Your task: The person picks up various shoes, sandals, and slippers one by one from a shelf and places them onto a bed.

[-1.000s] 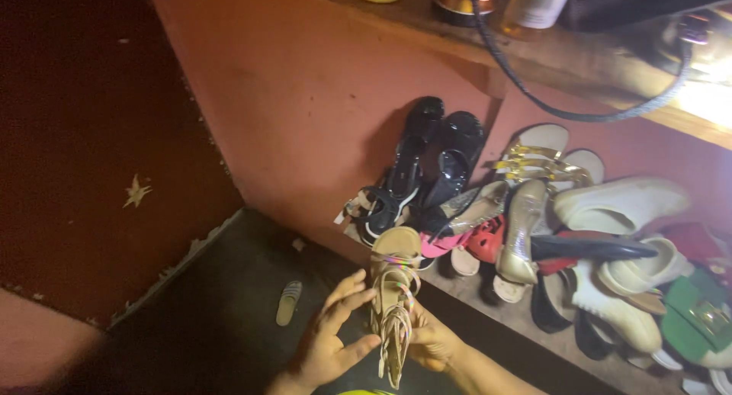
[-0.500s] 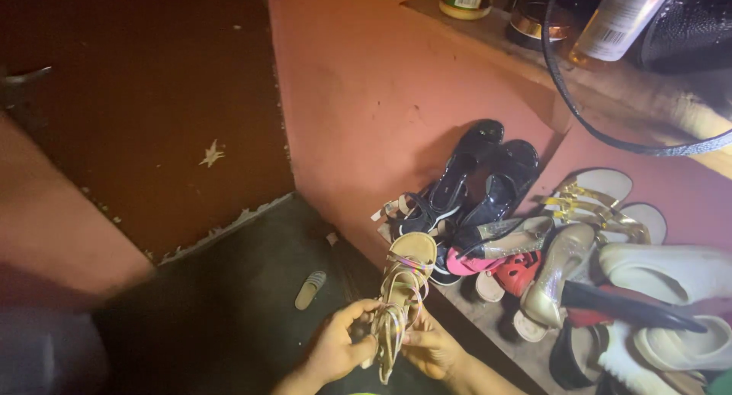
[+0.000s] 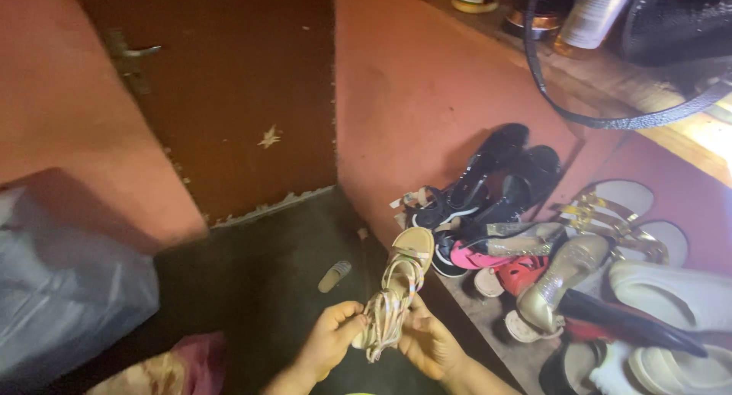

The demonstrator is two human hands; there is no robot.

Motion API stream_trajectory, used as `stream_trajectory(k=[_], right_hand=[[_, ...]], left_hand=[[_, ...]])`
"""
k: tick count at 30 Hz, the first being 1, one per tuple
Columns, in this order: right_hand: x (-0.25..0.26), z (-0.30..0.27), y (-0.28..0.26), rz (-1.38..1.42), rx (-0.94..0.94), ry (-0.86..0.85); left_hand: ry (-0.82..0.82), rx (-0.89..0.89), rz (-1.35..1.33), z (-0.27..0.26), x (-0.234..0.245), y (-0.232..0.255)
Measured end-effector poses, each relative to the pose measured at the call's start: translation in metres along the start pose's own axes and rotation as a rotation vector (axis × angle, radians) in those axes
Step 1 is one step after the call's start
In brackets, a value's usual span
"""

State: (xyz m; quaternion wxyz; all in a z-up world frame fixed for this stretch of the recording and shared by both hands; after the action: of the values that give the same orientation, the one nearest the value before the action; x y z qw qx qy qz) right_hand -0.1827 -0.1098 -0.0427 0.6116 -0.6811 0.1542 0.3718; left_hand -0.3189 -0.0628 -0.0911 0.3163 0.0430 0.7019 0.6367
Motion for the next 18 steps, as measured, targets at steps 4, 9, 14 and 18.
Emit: stream_trajectory(k=[4, 9, 14, 18], right_hand=[[-0.009, 0.001, 0.014, -0.133, -0.035, -0.082], [-0.017, 0.008, 0.042, -0.147, -0.107, -0.02], [-0.032, 0.018, 0.063, -0.299, -0.074, -0.036], [-0.048, 0.034, 0.088, -0.373, -0.075, -0.151]], left_hand=[[0.124, -0.049, -0.022, -0.029, 0.021, -0.005], [0.537, 0.055, -0.137, -0.085, 0.049, -0.006], [0.554, -0.024, 0.032, -0.118, 0.061, 0.012], [0.523, -0.06, -0.302, -0.136, 0.085, 0.008]])
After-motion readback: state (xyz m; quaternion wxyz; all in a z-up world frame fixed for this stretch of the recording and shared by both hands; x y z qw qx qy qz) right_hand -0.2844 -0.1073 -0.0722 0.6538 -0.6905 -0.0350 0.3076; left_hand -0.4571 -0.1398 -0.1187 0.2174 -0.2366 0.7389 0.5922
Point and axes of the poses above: each hand's wrist, its own z-axis towards the middle knuckle, its own x-axis out of the back of the hand, y = z × x, the point moved 9 cm from there along z, towards the middle knuckle, and after that the axes turned 8 degrees about -z, right-handed, at the moved point
